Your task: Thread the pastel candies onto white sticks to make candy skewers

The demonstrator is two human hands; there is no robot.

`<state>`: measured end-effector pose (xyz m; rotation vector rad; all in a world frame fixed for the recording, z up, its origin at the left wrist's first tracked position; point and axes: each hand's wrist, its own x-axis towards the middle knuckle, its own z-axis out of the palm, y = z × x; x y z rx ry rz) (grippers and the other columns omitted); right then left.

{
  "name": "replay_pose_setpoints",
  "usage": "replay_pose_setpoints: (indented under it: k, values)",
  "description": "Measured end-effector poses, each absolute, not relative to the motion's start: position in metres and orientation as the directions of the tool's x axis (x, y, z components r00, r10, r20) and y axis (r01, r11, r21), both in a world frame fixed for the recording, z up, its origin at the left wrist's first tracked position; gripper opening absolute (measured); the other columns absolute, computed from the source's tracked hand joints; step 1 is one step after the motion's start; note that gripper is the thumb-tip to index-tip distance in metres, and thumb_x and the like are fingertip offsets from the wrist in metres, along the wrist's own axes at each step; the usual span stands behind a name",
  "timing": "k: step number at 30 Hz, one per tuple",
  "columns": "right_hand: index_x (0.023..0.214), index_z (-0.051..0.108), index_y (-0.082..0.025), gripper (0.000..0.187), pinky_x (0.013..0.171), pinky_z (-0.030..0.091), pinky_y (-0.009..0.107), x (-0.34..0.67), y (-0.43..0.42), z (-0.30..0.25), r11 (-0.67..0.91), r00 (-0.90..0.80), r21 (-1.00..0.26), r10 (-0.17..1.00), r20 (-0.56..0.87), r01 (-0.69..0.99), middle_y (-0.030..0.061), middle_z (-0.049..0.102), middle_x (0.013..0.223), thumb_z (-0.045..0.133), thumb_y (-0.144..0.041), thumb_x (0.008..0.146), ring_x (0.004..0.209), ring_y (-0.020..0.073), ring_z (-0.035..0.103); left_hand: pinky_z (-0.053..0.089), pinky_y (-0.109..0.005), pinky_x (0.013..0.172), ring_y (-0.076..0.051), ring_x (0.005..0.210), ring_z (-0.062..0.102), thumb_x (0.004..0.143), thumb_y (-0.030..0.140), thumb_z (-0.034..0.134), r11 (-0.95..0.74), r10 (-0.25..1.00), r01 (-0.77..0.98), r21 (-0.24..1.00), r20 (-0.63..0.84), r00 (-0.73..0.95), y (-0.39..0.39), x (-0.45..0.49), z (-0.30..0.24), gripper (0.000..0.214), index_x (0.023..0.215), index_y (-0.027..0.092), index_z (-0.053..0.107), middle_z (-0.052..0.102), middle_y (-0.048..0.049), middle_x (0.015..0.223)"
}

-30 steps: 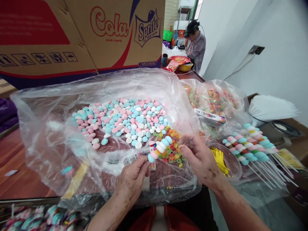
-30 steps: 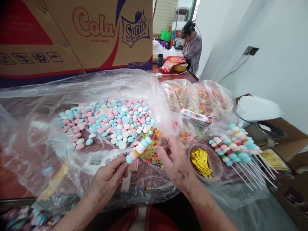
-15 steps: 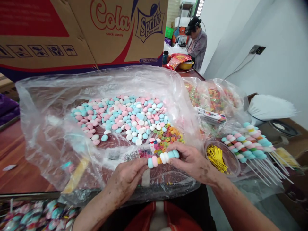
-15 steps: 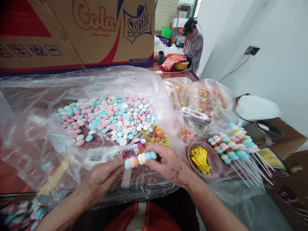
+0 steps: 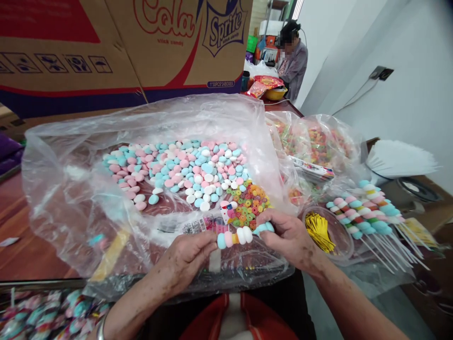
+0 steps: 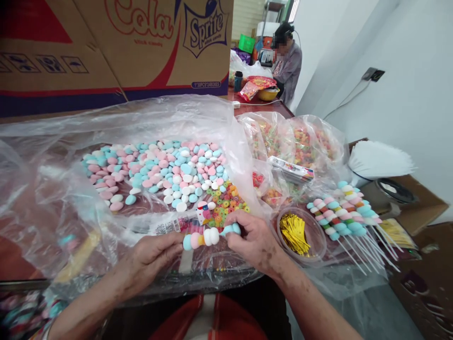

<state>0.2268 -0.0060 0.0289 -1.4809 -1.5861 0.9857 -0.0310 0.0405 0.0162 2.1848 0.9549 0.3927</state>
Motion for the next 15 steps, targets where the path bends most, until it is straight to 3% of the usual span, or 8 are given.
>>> replay_pose_setpoints:
  k: [6,10,12,15]
  values:
    - [0.084,0.061,-0.020,0.009,0.055,0.036,0.022,0.229,-0.003,0.023,-0.004,-0.040,-0.909,0.999,-0.023,0.416,-0.0037,0.052,0.069,0.054,-0.019,0.077,0.061,0.0107,0.045,0.041,-0.019,0.061,-0.012,0.064,0.058,0.097,0.032,0.040,-0.469,0.726,0.537,0.701,-0.041,0.687,0.043,-0.043,0.011,0.028,0.091,0.020,0.065,0.064,0.0018,0.073]
    - [0.085,0.062,-0.020,0.009,0.057,0.039,0.023,0.238,0.002,0.023,0.054,0.067,-0.910,0.994,0.090,0.410,-0.0027,0.055,0.071,0.056,-0.022,0.078,0.062,0.0119,0.049,0.042,-0.020,0.063,-0.013,0.068,0.058,0.096,0.033,0.041,-0.424,0.770,0.592,0.685,-0.071,0.634,0.047,-0.059,0.007,0.028,0.093,0.020,0.065,0.065,0.0014,0.076]
    - [0.090,0.063,-0.020,0.012,0.060,0.042,0.024,0.239,0.011,0.027,0.102,0.104,-0.873,0.980,0.172,0.478,-0.0017,0.059,0.075,0.058,-0.023,0.080,0.065,0.0128,0.052,0.041,-0.020,0.060,-0.013,0.066,0.057,0.095,0.034,0.042,-0.399,0.798,0.608,0.687,-0.067,0.599,0.049,-0.066,0.005,0.028,0.089,0.020,0.065,0.063,0.0017,0.073]
    - [0.100,0.066,-0.019,0.019,0.076,0.045,0.028,0.232,0.033,0.036,0.186,0.023,-0.742,0.965,0.262,0.644,0.0026,0.065,0.091,0.058,-0.022,0.083,0.081,0.0156,0.059,0.039,-0.019,0.055,-0.012,0.059,0.052,0.094,0.036,0.042,-0.386,0.825,0.614,0.689,-0.041,0.564,0.049,-0.070,0.005,0.028,0.082,0.019,0.062,0.056,0.0036,0.065]
